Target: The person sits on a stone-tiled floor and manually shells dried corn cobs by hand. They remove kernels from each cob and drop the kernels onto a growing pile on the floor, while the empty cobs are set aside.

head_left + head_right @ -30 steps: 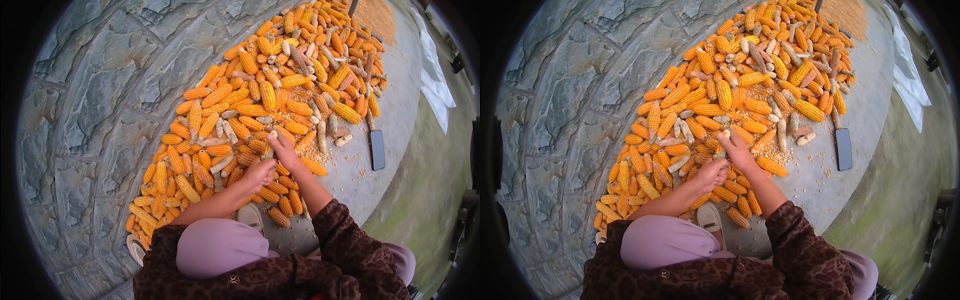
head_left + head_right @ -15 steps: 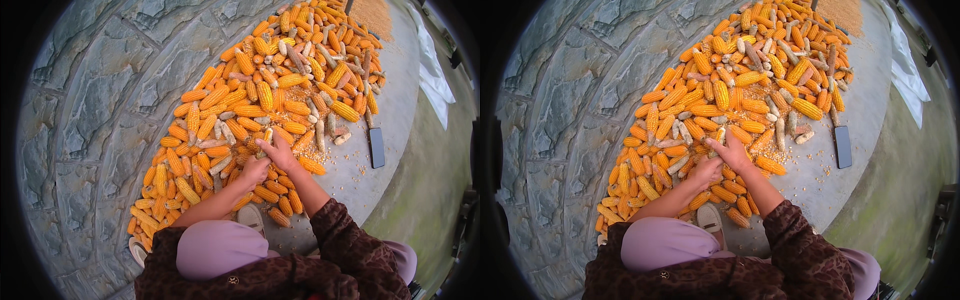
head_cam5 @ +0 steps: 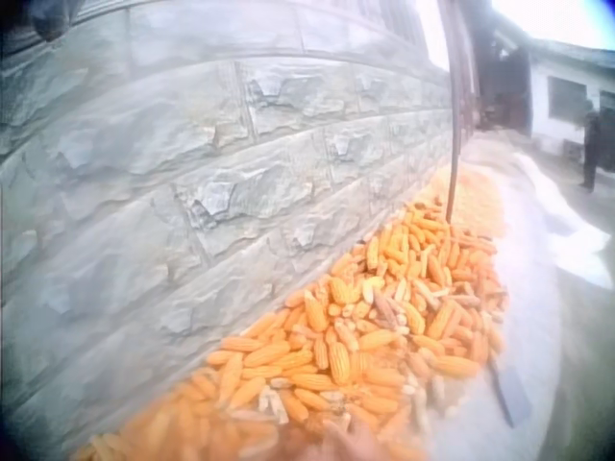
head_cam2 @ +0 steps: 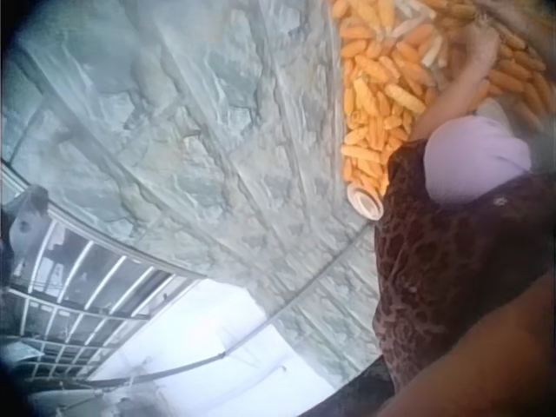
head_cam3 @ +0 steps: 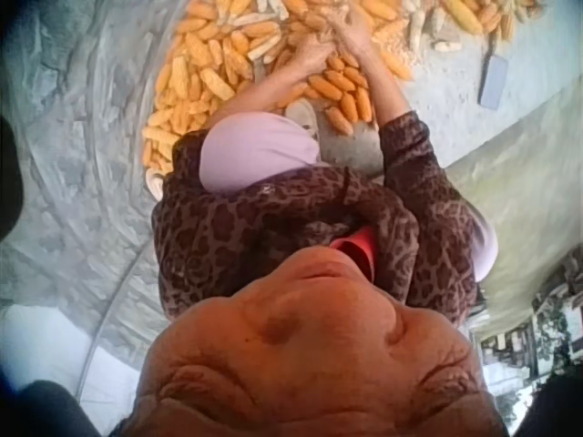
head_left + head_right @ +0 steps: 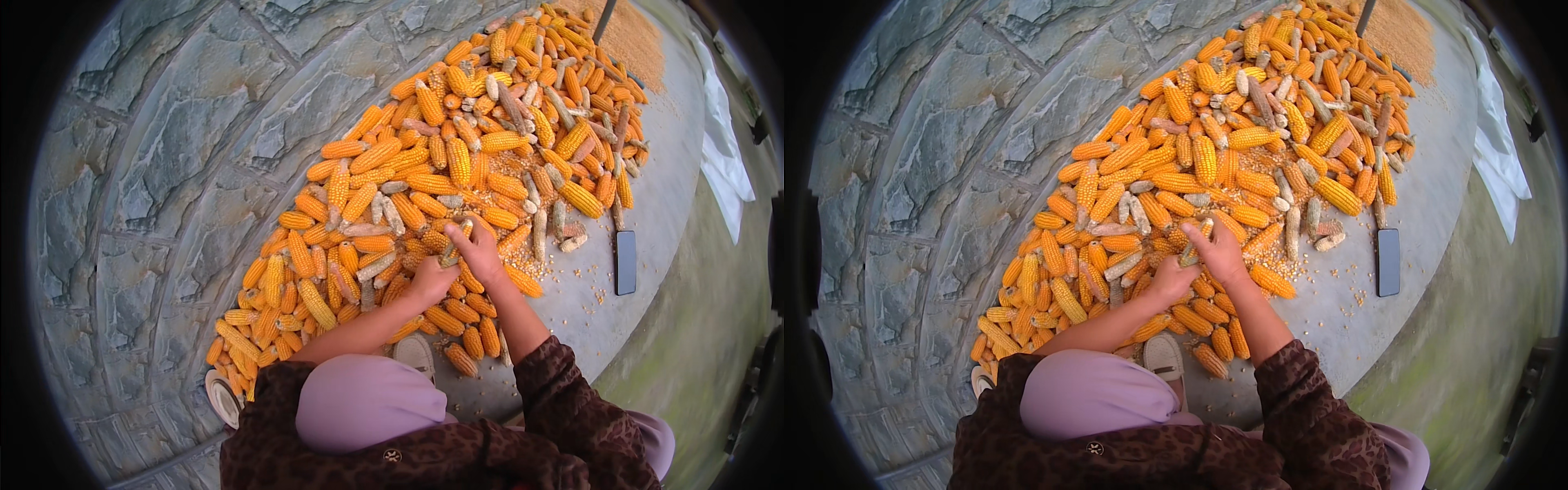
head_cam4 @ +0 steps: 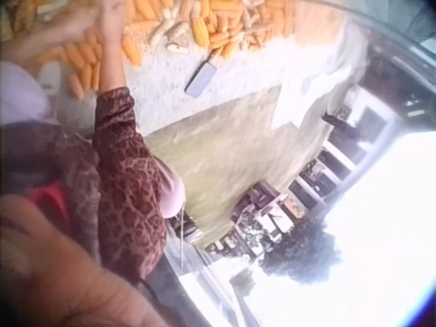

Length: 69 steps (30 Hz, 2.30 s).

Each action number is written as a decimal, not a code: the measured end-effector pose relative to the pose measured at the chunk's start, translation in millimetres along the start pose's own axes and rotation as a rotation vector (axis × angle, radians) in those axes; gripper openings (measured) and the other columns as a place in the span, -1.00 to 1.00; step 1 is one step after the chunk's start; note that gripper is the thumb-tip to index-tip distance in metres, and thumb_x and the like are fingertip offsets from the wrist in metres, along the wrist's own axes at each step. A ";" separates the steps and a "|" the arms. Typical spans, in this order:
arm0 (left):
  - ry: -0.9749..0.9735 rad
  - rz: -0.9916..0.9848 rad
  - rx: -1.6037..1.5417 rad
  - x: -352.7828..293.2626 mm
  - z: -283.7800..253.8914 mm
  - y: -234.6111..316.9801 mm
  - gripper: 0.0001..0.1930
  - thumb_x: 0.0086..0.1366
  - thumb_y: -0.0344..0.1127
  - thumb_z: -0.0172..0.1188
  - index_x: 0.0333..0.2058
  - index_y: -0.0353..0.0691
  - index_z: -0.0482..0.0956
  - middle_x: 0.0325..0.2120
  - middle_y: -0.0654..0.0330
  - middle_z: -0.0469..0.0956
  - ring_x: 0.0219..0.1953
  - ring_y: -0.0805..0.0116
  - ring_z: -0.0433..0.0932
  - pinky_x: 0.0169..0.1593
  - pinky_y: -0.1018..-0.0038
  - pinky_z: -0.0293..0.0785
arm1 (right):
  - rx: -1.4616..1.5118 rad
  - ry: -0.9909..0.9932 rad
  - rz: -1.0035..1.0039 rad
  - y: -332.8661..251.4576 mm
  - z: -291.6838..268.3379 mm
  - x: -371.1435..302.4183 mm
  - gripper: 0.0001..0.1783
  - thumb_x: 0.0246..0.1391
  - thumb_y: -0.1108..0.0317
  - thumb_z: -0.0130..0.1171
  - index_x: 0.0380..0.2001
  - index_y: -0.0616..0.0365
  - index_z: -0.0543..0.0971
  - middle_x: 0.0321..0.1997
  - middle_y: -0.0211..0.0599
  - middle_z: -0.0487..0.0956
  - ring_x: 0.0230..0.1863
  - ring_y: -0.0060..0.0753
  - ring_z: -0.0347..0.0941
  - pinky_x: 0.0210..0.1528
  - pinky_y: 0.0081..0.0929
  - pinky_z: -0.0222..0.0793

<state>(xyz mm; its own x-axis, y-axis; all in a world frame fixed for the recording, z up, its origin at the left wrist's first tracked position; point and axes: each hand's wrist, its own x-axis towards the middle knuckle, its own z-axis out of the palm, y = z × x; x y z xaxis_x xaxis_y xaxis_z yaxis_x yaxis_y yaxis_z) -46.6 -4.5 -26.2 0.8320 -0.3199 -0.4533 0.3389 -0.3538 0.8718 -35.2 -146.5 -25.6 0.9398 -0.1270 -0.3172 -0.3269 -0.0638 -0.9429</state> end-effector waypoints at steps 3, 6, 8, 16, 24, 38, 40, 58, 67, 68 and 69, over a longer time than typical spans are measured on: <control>-0.013 -0.072 0.097 8.3 -7.8 -15.1 -0.64 0.23 -0.24 0.13 -0.64 -0.42 0.46 -0.76 0.25 0.39 -0.69 0.45 0.32 -0.60 0.29 0.20 | -0.299 0.223 -0.175 -2.2 16.1 -3.1 -0.32 0.19 -0.15 0.03 -0.07 0.40 0.43 -0.48 0.21 0.52 -0.37 0.13 0.51 -0.29 -0.06 0.35; -0.255 -0.275 -0.297 8.3 -15.9 -13.1 -0.64 0.22 -0.24 0.17 -0.70 -0.26 0.40 -0.79 0.30 0.34 -0.74 0.53 0.27 -0.67 0.40 0.10 | -0.253 0.143 -0.124 -2.2 10.5 -4.3 -0.39 0.25 -0.07 -0.03 -0.07 0.40 0.42 -0.52 0.16 0.52 -0.41 0.09 0.51 -0.30 -0.08 0.36; -0.356 -0.359 -0.460 1.2 -16.2 -4.0 -0.63 0.23 -0.24 0.17 -0.73 -0.15 0.34 -0.81 0.34 0.29 -0.78 0.58 0.22 -0.71 0.47 0.03 | -0.195 0.110 -0.141 5.1 7.4 -3.0 -0.47 0.28 0.00 -0.05 -0.06 0.34 0.44 -0.54 0.09 0.53 -0.44 0.06 0.51 -0.33 -0.12 0.36; -0.104 -0.166 -0.102 -1.7 -5.3 -1.6 -0.59 0.28 -0.29 0.07 -0.74 0.02 0.18 -0.82 0.44 0.12 -0.81 0.62 0.04 -0.72 0.54 -0.10 | -0.292 0.239 -0.239 11.2 8.4 9.6 -0.63 0.30 0.07 -0.01 -0.33 0.19 0.50 -0.59 -0.21 0.50 -0.56 -0.21 0.42 -0.43 -0.25 0.32; -0.158 -0.281 -0.414 5.1 -7.4 14.2 -0.70 0.36 -0.31 0.00 -0.59 -0.06 0.26 -0.77 0.42 0.19 -0.77 0.62 0.09 -0.70 0.54 -0.05 | -0.147 0.027 -0.151 17.4 14.1 0.2 -0.22 0.01 -0.36 0.16 -0.20 0.28 0.43 -0.49 -0.05 0.54 -0.43 -0.14 0.50 -0.33 -0.27 0.42; -0.201 -0.320 -0.349 -5.4 -22.8 17.3 -0.62 0.37 -0.23 0.06 -0.65 -0.03 0.23 -0.80 0.44 0.14 -0.79 0.62 0.03 -0.70 0.57 -0.11 | -0.510 0.055 -0.300 -12.3 20.5 -3.6 -0.42 0.18 0.10 0.09 0.18 0.10 0.26 -0.51 0.03 0.56 -0.47 0.02 0.54 -0.39 -0.17 0.41; -0.365 -0.386 -0.533 -1.9 -35.5 14.4 -0.63 0.39 -0.20 0.02 -0.64 -0.01 0.22 -0.79 0.45 0.12 -0.79 0.62 0.02 -0.70 0.58 -0.10 | -0.448 0.004 -0.333 -12.4 20.2 2.3 -0.46 0.20 0.13 0.07 0.18 0.09 0.27 -0.50 0.03 0.55 -0.47 0.03 0.54 -0.39 -0.17 0.40; -0.504 -0.452 -0.890 -10.3 -64.9 -1.2 -0.64 0.39 -0.18 0.02 -0.61 0.02 0.19 -0.76 0.50 0.07 -0.76 0.65 0.01 -0.67 0.63 -0.07 | 0.896 -0.283 0.256 -14.1 61.2 16.4 -0.61 0.37 0.14 -0.12 -0.03 0.26 0.45 -0.35 -0.27 0.52 -0.26 -0.32 0.50 -0.20 -0.37 0.45; -0.404 -0.154 0.099 -2.9 -80.6 -1.6 -0.71 0.35 -0.09 0.12 -0.44 -0.16 0.43 -0.59 0.32 0.41 -0.65 0.55 0.32 -0.53 0.60 0.27 | 0.779 -0.115 0.421 -21.4 47.2 21.4 -0.59 0.39 0.10 -0.23 -0.03 0.23 0.41 -0.50 -0.39 0.41 -0.66 -0.60 0.19 -0.58 -0.53 0.25; -0.266 0.005 0.373 5.7 -86.4 8.3 -0.69 0.36 -0.07 0.11 -0.43 -0.19 0.46 -0.56 0.27 0.46 -0.63 0.50 0.37 -0.49 0.58 0.37 | 0.724 -0.061 0.408 -23.7 40.8 22.2 -0.59 0.39 0.10 -0.23 -0.02 0.22 0.41 -0.51 -0.39 0.40 -0.66 -0.60 0.20 -0.59 -0.53 0.25; -0.244 -0.140 0.414 15.8 -98.2 19.1 -0.63 0.38 -0.01 0.07 -0.49 -0.17 0.47 -0.56 0.20 0.51 -0.62 0.42 0.43 -0.41 0.48 0.49 | 0.703 -0.069 0.373 -17.9 35.6 24.3 -0.63 0.35 0.17 -0.17 0.01 0.22 0.40 -0.48 -0.37 0.42 -0.67 -0.60 0.21 -0.58 -0.54 0.27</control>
<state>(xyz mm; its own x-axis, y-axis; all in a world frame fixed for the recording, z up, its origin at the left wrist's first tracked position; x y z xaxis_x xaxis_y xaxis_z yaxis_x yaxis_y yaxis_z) 16.2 70.0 1.5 0.6476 -0.4230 -0.6338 0.1962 -0.7111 0.6751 -3.0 -113.2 -20.0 0.7926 0.0459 -0.6080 -0.5028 0.6132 -0.6093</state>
